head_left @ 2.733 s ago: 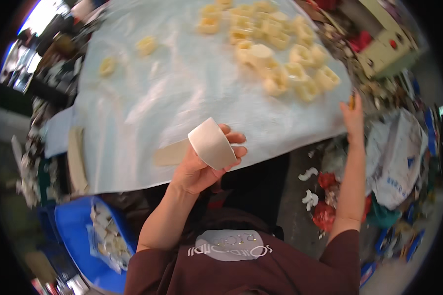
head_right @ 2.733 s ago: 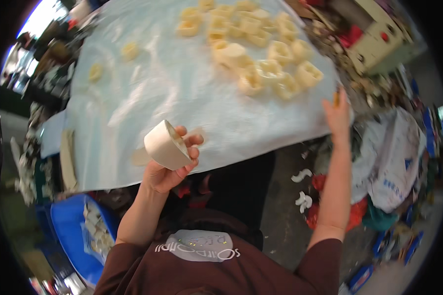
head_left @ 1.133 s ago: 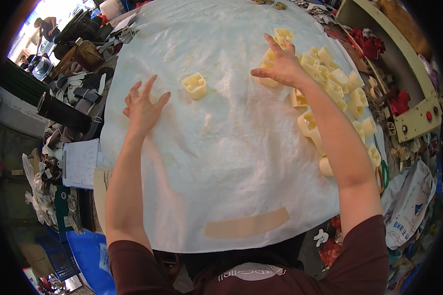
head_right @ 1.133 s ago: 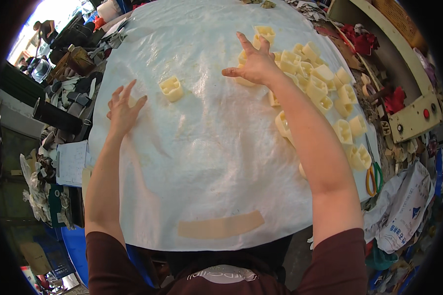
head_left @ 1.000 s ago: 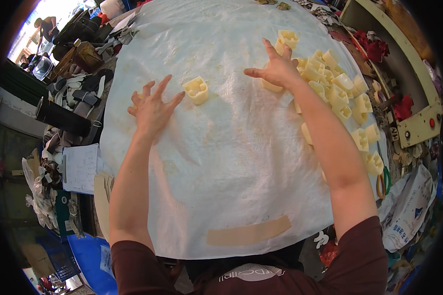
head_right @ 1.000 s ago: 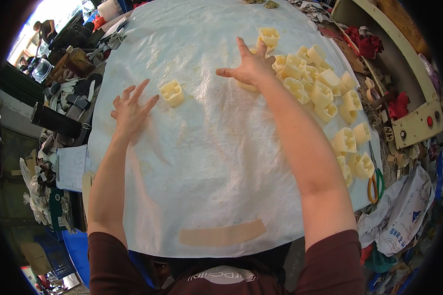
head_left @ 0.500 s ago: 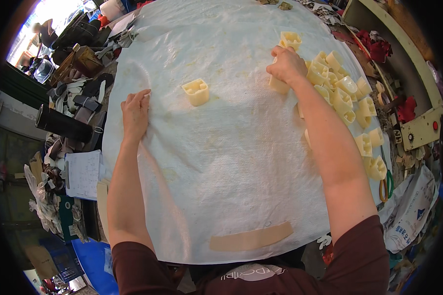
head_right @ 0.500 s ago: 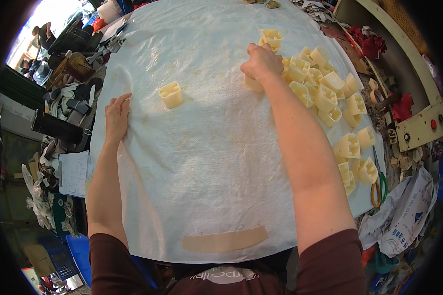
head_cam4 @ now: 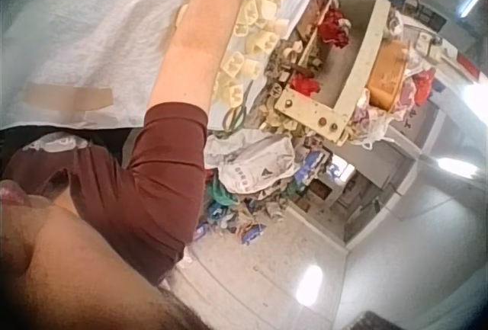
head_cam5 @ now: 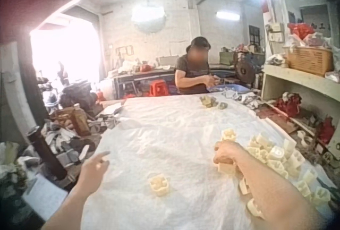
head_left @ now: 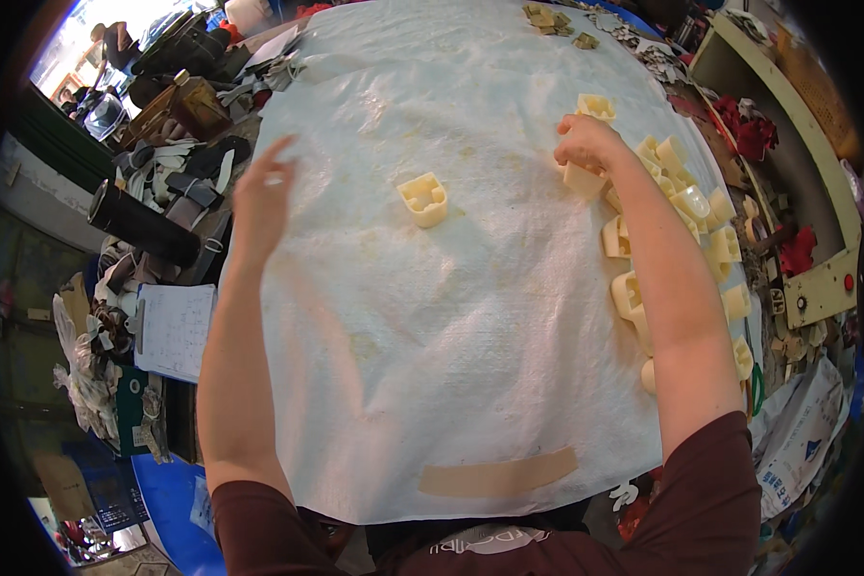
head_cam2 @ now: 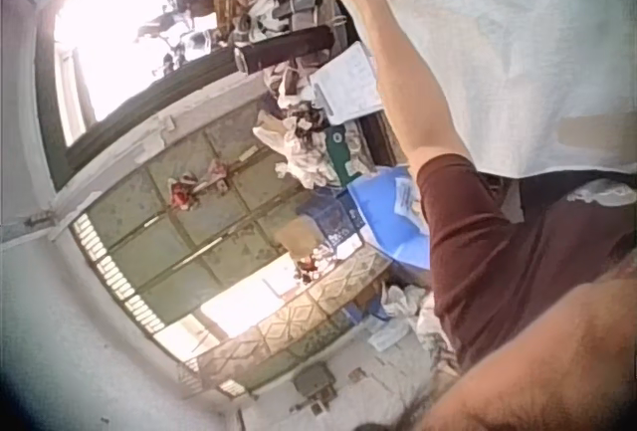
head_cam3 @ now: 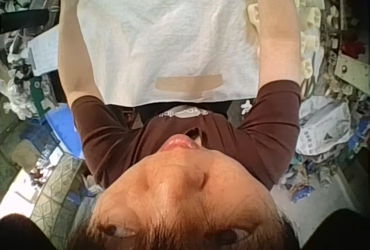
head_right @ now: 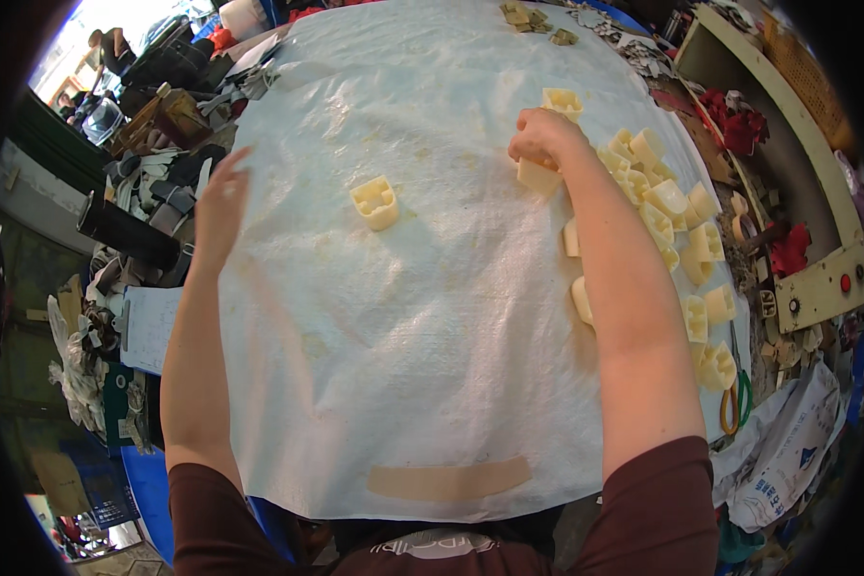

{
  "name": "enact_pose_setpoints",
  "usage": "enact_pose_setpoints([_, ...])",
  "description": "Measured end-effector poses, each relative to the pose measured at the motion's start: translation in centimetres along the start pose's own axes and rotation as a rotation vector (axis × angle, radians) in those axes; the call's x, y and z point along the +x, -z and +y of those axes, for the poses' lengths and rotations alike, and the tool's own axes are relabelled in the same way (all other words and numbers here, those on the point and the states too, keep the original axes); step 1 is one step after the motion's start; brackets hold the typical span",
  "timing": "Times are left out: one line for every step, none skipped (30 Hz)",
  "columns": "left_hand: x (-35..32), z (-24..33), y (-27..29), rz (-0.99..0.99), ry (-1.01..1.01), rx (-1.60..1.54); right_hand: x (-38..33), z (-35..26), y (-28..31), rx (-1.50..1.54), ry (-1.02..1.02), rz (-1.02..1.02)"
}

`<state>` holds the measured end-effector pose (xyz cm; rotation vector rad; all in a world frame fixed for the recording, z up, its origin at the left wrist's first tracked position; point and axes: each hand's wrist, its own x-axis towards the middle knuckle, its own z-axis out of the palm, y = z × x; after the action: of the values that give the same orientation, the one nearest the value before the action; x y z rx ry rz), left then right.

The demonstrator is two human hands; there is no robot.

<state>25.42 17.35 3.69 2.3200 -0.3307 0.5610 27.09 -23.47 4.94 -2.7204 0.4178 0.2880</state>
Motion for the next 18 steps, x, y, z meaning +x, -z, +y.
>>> enact_pose_setpoints([-0.1, 2.8, -0.6, -0.157, -0.004, -0.05, -0.1, -0.1, 0.2, -0.007, 0.007, -0.015])
enact_pose_setpoints([-0.4, 4.5, -1.6, -0.301, -0.05, 0.073, 0.0, -0.2, 0.4, -0.01, 0.027, -0.032])
enact_pose_setpoints([-1.2, 6.7, -3.2, -0.307, -0.162, 0.212, 0.1, 0.0, 0.6, -0.019, 0.036, -0.047])
enact_pose_setpoints([-2.1, 8.8, -4.3, -0.309, -0.269, 0.361, 0.0, -0.3, 0.5, -0.029, 0.049, -0.048])
enact_pose_setpoints([-2.6, 10.5, -5.2, -0.392, -0.238, 0.42, -0.2, -0.5, 0.4, -0.042, 0.063, -0.047])
enact_pose_setpoints([-2.8, 11.8, -5.9, -0.477, -0.21, 0.471, -0.4, -0.5, 0.4, -0.057, 0.07, -0.044])
enact_pose_setpoints([-2.5, 12.6, -6.1, -0.573, -0.157, 0.508, -0.4, -0.6, 0.2, -0.108, 0.12, -0.016])
enact_pose_setpoints([-1.8, 13.1, -6.4, -0.669, -0.107, 0.54, -0.3, -0.7, -0.1, -0.16, 0.165, 0.015])
enact_pose_setpoints([-1.2, 13.4, -6.6, -0.766, -0.055, 0.569, -0.2, -0.7, -0.3, -0.211, 0.21, 0.045])
enact_pose_setpoints([-0.9, 13.6, -6.9, -0.798, -0.052, 0.611, 0.0, -0.4, -0.3, -0.203, 0.231, 0.049])
enact_pose_setpoints([-0.6, 13.5, -7.2, -0.83, -0.047, 0.653, 0.2, 0.0, -0.3, -0.194, 0.252, 0.051])
enact_pose_setpoints([-0.5, 13.2, -7.4, -0.863, -0.042, 0.696, 0.3, 0.2, -0.1, -0.185, 0.274, 0.054])
enact_pose_setpoints([-0.8, 12.5, -7.5, -0.806, -0.058, 0.685, 0.4, 0.2, -0.1, -0.146, 0.235, 0.03])
enact_pose_setpoints([-1.1, 11.8, -7.6, -0.749, -0.073, 0.674, 0.5, 0.0, 0.0, -0.108, 0.197, 0.006])
enact_pose_setpoints([-1.4, 11.1, -7.7, -0.691, -0.089, 0.664, 0.6, 0.0, 0.1, -0.069, 0.158, -0.019])
enact_pose_setpoints([-1.4, 10.9, -7.6, -0.681, -0.056, 0.618, 0.7, 0.5, 0.0, 0.034, 0.137, -0.015])
enact_pose_setpoints([-1.5, 10.6, -7.5, -0.671, -0.024, 0.573, 0.9, 1.2, -0.1, 0.138, 0.116, -0.011])
enact_pose_setpoints([-1.5, 10.4, -7.4, -0.659, 0.007, 0.527, 1.0, 1.7, -0.2, 0.241, 0.093, -0.006])
